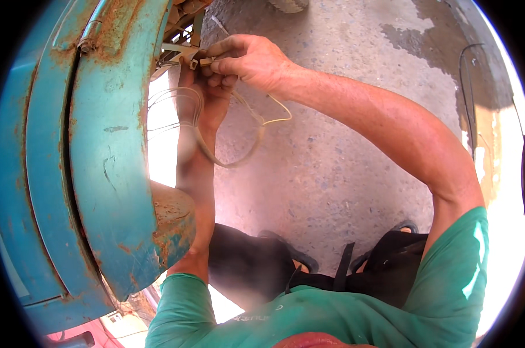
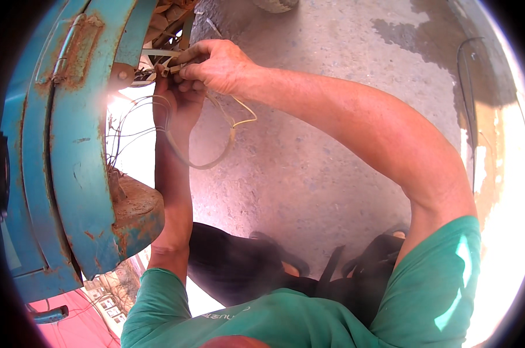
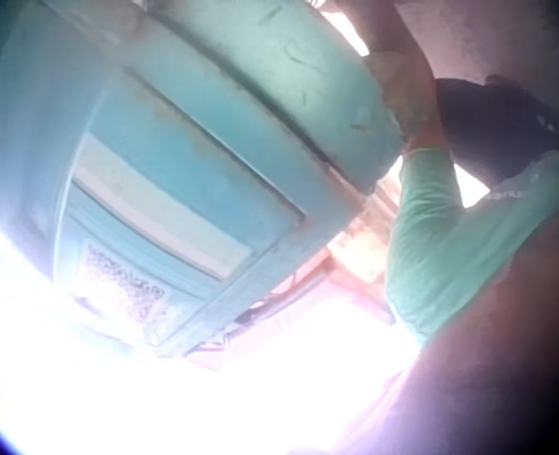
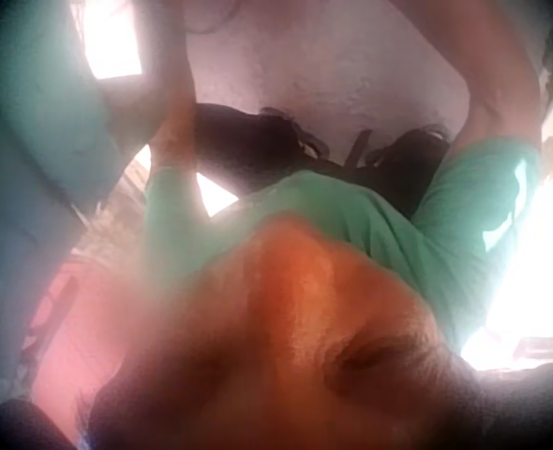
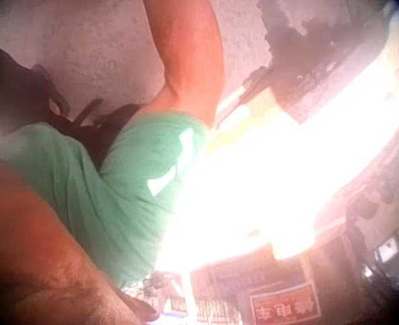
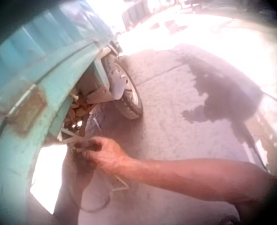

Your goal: The person manipulates and connects electrical wires on a blue vehicle by hand, twisting wire ends together and inserting them into a connector.

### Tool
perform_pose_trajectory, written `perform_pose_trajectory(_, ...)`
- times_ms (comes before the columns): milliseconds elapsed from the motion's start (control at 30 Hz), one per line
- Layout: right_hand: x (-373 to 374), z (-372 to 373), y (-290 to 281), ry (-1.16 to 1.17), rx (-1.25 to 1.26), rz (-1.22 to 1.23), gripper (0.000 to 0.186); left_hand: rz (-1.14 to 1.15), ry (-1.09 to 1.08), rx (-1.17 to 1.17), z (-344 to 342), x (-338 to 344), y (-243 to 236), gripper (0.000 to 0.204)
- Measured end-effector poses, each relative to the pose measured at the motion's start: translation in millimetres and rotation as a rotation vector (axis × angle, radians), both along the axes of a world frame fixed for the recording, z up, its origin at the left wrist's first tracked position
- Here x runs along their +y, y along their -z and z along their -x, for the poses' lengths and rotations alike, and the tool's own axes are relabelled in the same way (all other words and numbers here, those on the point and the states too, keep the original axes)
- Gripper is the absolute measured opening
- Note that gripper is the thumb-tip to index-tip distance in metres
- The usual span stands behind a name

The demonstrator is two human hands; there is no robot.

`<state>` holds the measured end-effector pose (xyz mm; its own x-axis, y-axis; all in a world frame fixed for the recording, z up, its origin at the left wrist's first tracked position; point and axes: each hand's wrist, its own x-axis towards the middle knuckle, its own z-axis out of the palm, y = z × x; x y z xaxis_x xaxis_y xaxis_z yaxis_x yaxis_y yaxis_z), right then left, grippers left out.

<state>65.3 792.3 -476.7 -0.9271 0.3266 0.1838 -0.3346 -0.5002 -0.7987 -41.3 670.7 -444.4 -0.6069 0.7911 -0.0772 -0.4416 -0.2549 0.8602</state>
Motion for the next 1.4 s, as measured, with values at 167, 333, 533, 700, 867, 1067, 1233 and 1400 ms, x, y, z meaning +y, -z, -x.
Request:
perform_pose_trajectory(167, 1.6, -0.8, 2.2, -0.034, 0.003, 0.036, 0.034, -0.028, 0.068, -0.026, 4.8, -0.3, 3.4, 0.03)
perform_pose_trajectory(333, 3.7, -4.0, 1.1, -0.086, -0.026, 0.074, 0.034, -0.014, 0.046, 0.007, 0.6, -0.3, 3.3, 0.031)
perform_pose_trajectory(533, 6.0, -1.4, 5.4, -0.144, -0.039, 0.067, 0.035, -0.026, 0.041, -0.044, 4.4, -3.3, 4.8, 0.03)
perform_pose_trajectory(700, 8.2, -3.2, 6.0, -0.177, -0.053, 0.067, 0.036, -0.038, 0.042, -0.076, 3.9, -2.5, 4.2, 0.032)
perform_pose_trajectory(867, 9.5, -0.8, 7.4, -0.218, -0.063, 0.054, 0.036, -0.02, 0.009, -0.084, 3.2, -3.2, 2.7, 0.034)
perform_pose_trajectory(1067, 10.4, 5.2, 13.6, -0.272, -0.034, 0.064, 0.037, -0.038, 0.027, -0.091, 4.0, -6.1, 4.0, 0.034)
perform_pose_trajectory(1233, 12.5, 3.0, 13.6, -0.295, -0.046, 0.06, 0.037, -0.058, 0.061, -0.071, 3.0, -5.1, 6.4, 0.03)
perform_pose_trajectory(1400, 12.6, 3.5, 12.8, -0.327, -0.044, 0.044, 0.039, -0.102, 0.167, -0.05, 11.5, -11.6, 9.5, 0.026)
